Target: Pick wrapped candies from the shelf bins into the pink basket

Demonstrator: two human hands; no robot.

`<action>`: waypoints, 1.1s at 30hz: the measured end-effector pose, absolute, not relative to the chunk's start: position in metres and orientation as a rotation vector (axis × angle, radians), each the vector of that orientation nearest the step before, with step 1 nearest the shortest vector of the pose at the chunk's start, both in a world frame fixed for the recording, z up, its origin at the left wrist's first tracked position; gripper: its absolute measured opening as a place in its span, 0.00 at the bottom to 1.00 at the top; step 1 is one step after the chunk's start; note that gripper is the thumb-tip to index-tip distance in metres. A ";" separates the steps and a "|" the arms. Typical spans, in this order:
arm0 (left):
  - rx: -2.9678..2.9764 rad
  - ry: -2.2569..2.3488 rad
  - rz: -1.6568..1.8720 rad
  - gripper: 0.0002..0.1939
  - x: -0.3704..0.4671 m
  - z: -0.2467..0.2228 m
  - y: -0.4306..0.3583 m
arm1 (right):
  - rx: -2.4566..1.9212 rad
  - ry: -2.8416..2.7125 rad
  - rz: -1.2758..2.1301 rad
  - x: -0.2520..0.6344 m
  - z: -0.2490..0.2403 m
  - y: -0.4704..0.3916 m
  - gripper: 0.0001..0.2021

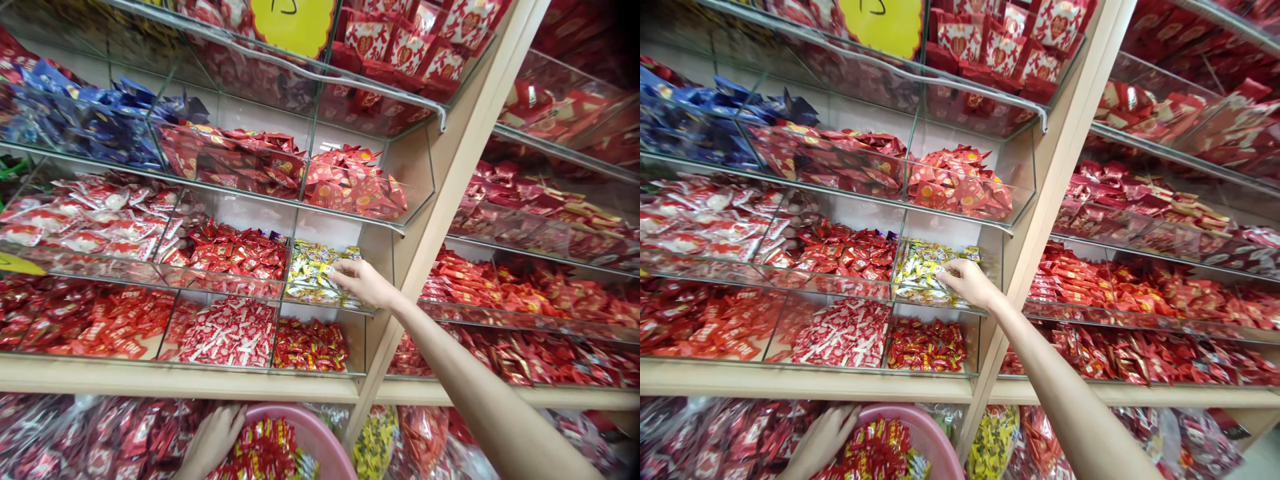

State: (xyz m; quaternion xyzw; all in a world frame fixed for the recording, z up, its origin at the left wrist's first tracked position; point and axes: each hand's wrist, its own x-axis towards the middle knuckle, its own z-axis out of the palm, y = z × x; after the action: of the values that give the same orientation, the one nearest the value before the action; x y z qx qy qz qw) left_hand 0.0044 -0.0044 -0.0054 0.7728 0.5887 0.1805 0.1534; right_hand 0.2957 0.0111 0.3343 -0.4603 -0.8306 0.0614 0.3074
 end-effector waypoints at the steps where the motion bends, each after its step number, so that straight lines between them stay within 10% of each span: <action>1: 2.217 1.687 0.518 0.21 0.005 -0.005 -0.005 | -1.209 -2.199 0.157 0.295 0.334 0.011 0.18; 18: 2.203 1.692 0.517 0.21 0.005 -0.005 -0.004 | -1.235 -2.202 0.739 0.317 0.345 0.015 0.17; 33: 2.217 1.686 0.511 0.20 0.006 0.002 -0.007 | -1.184 -2.137 0.536 0.305 0.355 0.020 0.19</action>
State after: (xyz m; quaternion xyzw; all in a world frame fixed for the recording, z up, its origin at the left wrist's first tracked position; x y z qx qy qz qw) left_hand 0.0064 -0.0066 0.0021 0.7735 0.5883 0.1783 0.1545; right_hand 0.3052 0.0205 0.3552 -0.4495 -0.8110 0.2033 0.3146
